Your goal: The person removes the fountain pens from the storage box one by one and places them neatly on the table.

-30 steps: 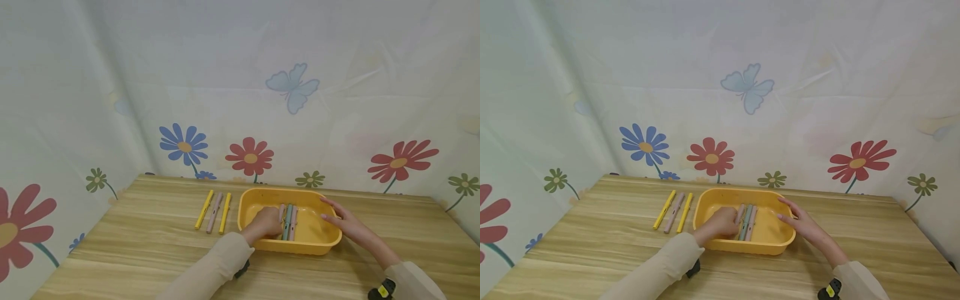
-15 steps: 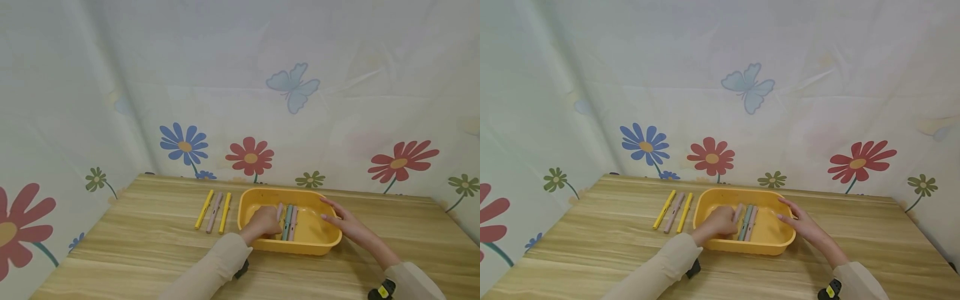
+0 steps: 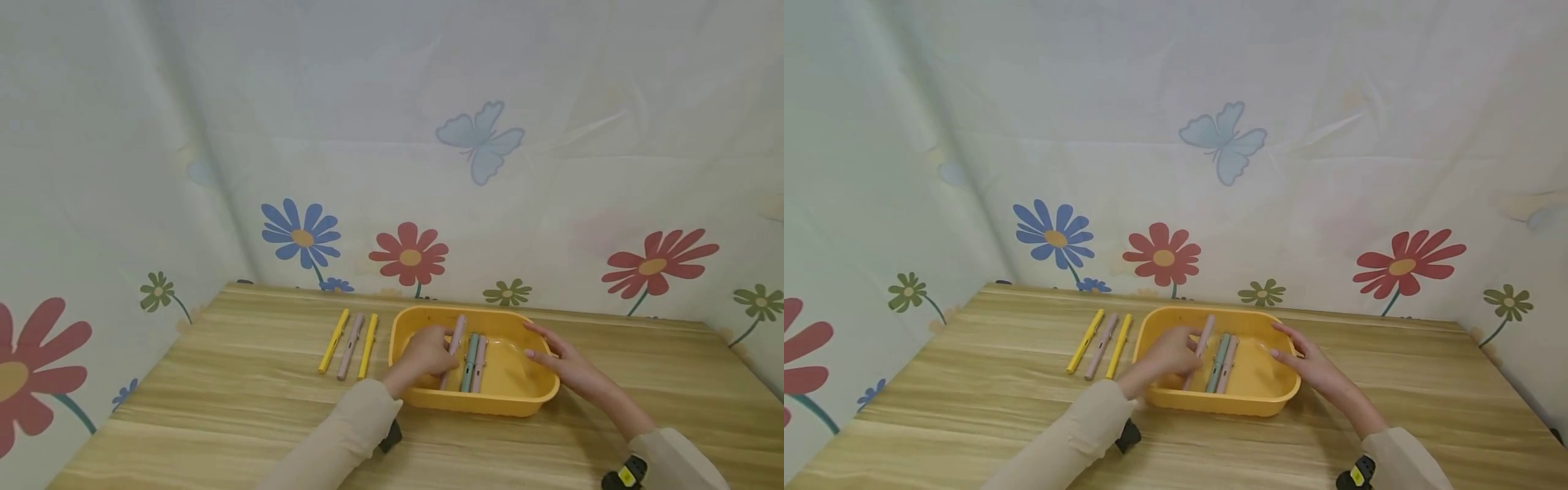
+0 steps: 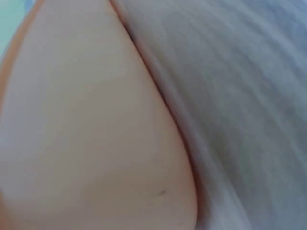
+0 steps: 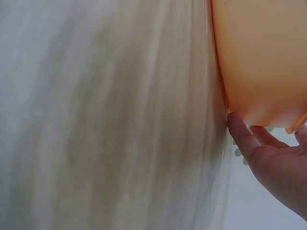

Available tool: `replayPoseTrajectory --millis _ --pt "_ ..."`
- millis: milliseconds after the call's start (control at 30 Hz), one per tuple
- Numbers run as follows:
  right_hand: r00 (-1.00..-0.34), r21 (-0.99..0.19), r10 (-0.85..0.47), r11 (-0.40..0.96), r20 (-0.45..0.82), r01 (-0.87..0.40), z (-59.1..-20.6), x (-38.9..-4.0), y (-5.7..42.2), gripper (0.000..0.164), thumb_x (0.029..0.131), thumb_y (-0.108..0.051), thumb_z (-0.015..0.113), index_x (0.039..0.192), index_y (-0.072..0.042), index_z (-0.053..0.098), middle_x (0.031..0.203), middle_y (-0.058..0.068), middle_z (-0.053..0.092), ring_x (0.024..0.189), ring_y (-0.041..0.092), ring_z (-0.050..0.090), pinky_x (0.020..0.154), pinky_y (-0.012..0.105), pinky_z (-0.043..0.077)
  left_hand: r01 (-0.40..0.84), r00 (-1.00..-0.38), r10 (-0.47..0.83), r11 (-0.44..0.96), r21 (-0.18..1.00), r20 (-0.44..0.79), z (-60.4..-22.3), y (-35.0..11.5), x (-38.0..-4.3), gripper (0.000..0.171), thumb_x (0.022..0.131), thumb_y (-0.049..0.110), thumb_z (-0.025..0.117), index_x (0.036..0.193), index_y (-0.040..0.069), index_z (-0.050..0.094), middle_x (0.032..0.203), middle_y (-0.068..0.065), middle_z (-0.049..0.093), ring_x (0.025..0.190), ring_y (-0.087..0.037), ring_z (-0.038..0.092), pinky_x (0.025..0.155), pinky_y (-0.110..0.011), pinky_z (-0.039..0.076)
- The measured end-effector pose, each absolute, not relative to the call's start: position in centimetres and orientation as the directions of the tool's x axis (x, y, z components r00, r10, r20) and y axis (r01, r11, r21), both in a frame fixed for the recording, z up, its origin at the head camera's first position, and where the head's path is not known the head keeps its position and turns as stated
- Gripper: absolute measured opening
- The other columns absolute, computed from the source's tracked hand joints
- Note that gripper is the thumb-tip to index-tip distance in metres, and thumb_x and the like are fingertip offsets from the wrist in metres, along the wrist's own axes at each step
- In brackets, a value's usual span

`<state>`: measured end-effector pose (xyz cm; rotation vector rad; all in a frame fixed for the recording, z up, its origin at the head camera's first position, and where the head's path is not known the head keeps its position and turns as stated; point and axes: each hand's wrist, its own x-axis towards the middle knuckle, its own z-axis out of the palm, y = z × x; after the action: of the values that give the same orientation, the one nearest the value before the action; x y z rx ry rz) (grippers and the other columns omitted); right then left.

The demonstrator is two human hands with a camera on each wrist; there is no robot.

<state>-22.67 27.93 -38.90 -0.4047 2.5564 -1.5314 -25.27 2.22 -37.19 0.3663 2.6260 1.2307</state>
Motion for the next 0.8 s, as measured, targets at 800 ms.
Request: replayPoseTrajectory --millis 800 --pt "-0.956 -0.878 -0.292 0.452 0.02 -0.157 -38.6 -22.7 27.9 0.06 0.092 -0.022 0.052 0.143 -0.004 0.024 0.148 0.024 0.011 0.131 0.049 0.01 0.098 0.061 0.026 0.089 -0.949 0.309 0.463 0.882 -0.067 -35.4 0.3 -25.4 0.055 0.075 -0.001 0.067 0.127 0.0 0.05 0.092 -0.009 0.059 0.064 -0.016 0.059 0.05 -0.026 0.053"
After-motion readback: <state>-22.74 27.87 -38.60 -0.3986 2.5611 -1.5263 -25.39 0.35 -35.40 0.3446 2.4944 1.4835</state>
